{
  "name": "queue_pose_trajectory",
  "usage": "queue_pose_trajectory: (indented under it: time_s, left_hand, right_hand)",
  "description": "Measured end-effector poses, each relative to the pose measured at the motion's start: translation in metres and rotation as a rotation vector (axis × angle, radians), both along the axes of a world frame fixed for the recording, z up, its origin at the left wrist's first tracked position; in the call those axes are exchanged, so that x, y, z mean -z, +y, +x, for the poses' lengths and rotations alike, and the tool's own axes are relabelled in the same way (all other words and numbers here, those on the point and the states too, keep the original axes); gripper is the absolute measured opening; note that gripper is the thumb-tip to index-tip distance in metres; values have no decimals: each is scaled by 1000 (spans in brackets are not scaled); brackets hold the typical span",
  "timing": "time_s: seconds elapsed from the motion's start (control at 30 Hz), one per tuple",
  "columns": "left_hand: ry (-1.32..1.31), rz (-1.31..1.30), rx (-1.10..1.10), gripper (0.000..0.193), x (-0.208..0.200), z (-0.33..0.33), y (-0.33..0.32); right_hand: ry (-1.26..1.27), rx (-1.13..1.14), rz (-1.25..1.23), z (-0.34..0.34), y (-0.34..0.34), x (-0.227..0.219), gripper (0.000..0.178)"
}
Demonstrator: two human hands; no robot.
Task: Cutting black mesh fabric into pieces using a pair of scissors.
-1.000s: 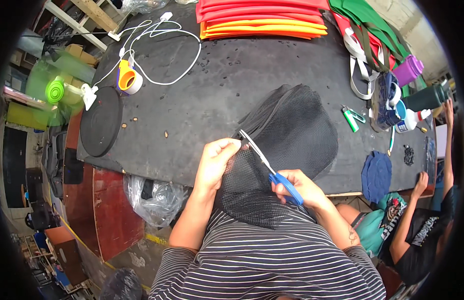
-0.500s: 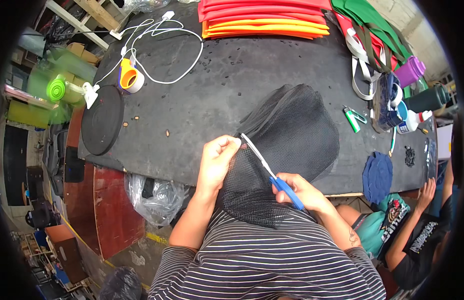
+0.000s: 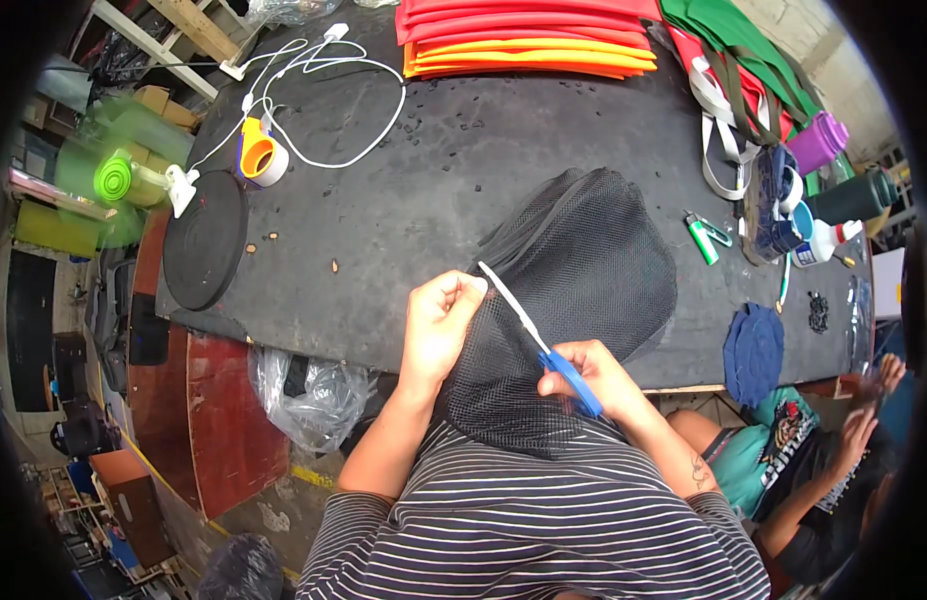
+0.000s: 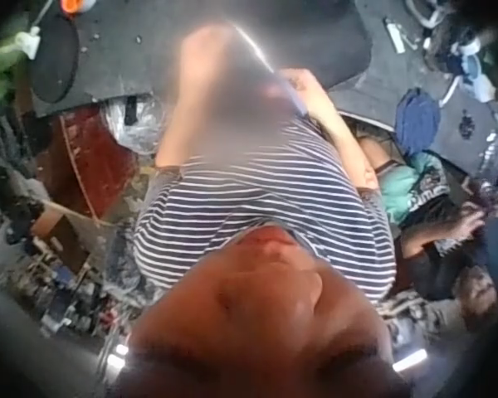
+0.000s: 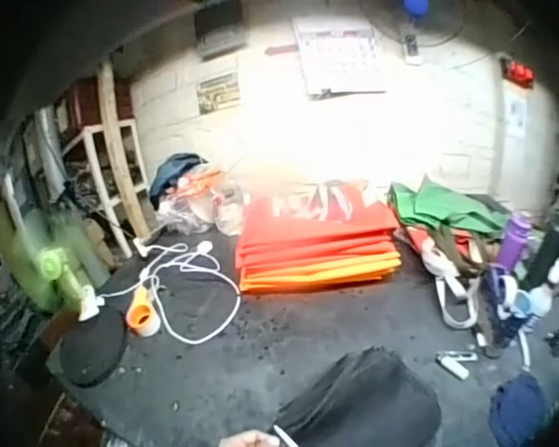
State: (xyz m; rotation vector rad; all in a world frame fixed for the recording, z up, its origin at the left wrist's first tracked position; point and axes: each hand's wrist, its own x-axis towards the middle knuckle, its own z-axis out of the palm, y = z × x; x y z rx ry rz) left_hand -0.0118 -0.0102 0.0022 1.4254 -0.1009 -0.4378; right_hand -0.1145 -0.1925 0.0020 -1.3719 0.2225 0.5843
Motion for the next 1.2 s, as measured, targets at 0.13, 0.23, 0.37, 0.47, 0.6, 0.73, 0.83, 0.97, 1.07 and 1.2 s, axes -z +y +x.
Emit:
queue_pose_trajectory:
  time_s: [0.13,0.23,0.37,0.47,0.6,0.73,0.83,0.97,1.07,1.2]
  left_hand:
    - [17,-16,-14,14,-2,-4,-6]
    - [-223,134,44,10,-13,-12,-23]
    - [-385,164,142,16,-34,-13,-42]
    - [-315,74,267,20,-43,-8,-46]
    - [-536,201,365,27,-49,-14,-40]
    - [-688,228,323,28,-51,-23,-40]
    - [-529,221,395,21,-50,-19,-35]
    - [-848,371,183,28,-60,-11,-33]
    - [-1350,528,-211,30,-47,-17,-40]
    - [-1346,437,96,27,-39,-43,-55]
  right_hand:
    - [-57,199,77,7,0,-8,21]
    - [-353,297,156,24,0,-6,31]
    - [-236,333,120,42,-2,-36,26]
    - [-363,492,114,55,-30,-63,27]
    - [-682,505,-103,67,-99,-120,30]
    - [-871,545,-178,63,-134,-164,30]
    - [-825,626,70,60,-173,-180,22]
    - [-842,584,-186,67,-192,-172,23]
    - [-812,630,-154,64,-185,-155,25]
    - [-799,619,-60,60,-190,-158,22]
